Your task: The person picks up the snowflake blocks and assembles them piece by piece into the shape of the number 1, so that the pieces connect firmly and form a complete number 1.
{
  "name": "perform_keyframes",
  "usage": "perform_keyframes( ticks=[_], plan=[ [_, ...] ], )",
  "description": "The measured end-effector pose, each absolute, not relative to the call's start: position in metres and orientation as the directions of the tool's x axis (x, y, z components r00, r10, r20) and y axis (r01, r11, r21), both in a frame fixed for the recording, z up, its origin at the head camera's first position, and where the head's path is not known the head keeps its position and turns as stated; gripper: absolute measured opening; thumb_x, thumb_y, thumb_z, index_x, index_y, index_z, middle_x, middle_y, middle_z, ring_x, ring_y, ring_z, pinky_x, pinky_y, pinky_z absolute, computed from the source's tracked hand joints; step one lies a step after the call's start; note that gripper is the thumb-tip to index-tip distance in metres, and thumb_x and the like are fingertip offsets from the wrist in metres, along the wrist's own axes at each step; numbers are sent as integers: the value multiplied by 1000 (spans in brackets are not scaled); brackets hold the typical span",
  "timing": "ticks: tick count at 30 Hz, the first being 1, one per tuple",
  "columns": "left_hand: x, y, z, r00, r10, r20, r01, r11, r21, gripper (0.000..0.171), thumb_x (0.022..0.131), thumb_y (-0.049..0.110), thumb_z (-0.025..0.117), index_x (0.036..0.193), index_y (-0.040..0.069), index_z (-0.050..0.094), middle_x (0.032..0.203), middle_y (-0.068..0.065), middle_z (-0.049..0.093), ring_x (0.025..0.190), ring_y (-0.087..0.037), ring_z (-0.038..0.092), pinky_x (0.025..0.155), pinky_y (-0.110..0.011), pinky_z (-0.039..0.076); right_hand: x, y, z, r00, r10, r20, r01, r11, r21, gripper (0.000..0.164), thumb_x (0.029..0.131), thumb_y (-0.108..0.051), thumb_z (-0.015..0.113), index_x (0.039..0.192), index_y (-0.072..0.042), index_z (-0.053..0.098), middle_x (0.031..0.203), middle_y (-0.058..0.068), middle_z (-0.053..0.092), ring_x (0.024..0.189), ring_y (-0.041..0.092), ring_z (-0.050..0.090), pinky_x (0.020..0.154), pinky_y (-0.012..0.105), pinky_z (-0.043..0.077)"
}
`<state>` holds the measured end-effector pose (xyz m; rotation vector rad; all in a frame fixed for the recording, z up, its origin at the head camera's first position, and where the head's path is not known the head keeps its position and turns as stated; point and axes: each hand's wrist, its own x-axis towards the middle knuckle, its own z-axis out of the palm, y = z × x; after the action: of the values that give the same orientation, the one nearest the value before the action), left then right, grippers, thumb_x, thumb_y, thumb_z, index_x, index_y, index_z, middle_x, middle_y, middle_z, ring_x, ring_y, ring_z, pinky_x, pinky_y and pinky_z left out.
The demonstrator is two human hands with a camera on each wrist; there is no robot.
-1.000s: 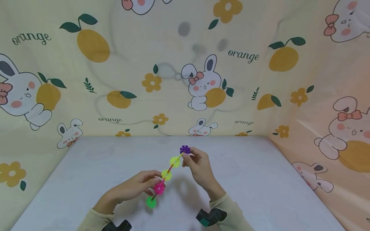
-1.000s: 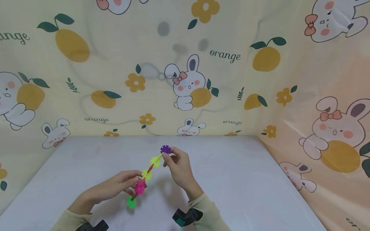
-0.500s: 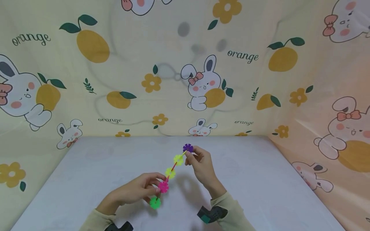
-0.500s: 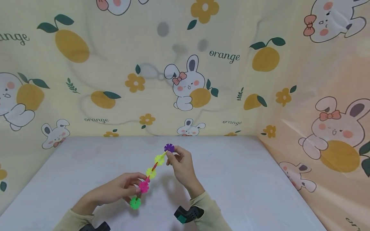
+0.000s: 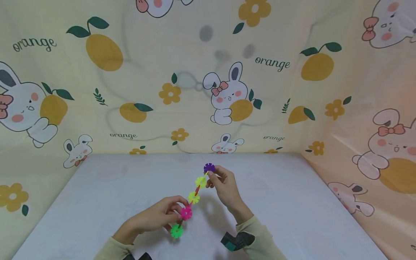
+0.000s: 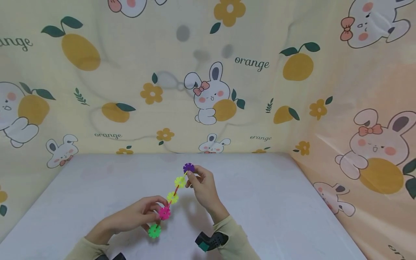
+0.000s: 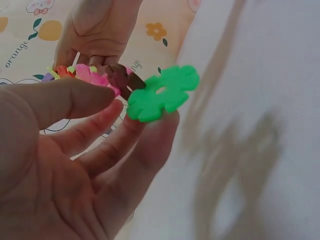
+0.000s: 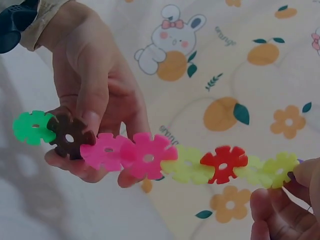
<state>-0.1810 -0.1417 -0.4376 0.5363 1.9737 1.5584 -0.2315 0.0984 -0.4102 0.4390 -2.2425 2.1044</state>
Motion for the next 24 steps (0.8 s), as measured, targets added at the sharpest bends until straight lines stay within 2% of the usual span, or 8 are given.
perform_keyframes(
  ticks=[5, 10, 16, 20, 24],
  plan=[
    [-183, -140, -439, -781, 586, -217, -62, 274, 960, 34, 98, 6, 53, 132, 6, 54, 106, -20, 68, 82, -17, 66, 62, -30, 58, -231, 98, -411, -962, -207, 179, -194, 55, -979, 22, 106, -9, 50, 116, 4, 64, 96, 9, 66, 71, 13, 64, 72, 27, 55],
    [-183, -136, -440, -791, 573, -215, -69, 266, 962, 32, 99, 8, 54, 130, 4, 56, 104, -18, 68, 82, -17, 66, 62, -32, 59, -230, 98, -412, -964, -236, 127, -146, 65, -987, 27, 107, -14, 49, 127, 0, 60, 105, 15, 68, 75, 13, 66, 75, 28, 55],
    [-183, -133, -440, -812, 540, -220, -77, 275, 958, 29, 97, 8, 55, 126, 3, 58, 98, -8, 67, 81, -15, 65, 61, -31, 58, -229, 96, -414, -959, -282, 31, -38, 22, -999, 51, 107, -17, 48, 153, 2, 35, 123, 26, 65, 79, 9, 67, 75, 23, 54],
    [-183, -132, -440, -820, 523, -233, -96, 276, 956, 32, 97, 8, 56, 128, 3, 57, 98, -6, 65, 80, -15, 65, 61, -31, 59, -229, 94, -416, -951, -307, -25, 32, -19, -999, 57, 107, -19, 49, 157, -1, 28, 130, 26, 63, 86, 7, 66, 76, 22, 54],
    [-182, -131, -442, -826, 517, -225, -98, 261, 960, 37, 97, 9, 56, 134, 5, 51, 98, -7, 66, 82, -16, 66, 61, -32, 59, -229, 92, -418, -949, -313, -33, 41, -20, -999, 63, 106, -23, 51, 159, -4, 24, 133, 25, 61, 91, 9, 64, 80, 24, 54]
  ],
)
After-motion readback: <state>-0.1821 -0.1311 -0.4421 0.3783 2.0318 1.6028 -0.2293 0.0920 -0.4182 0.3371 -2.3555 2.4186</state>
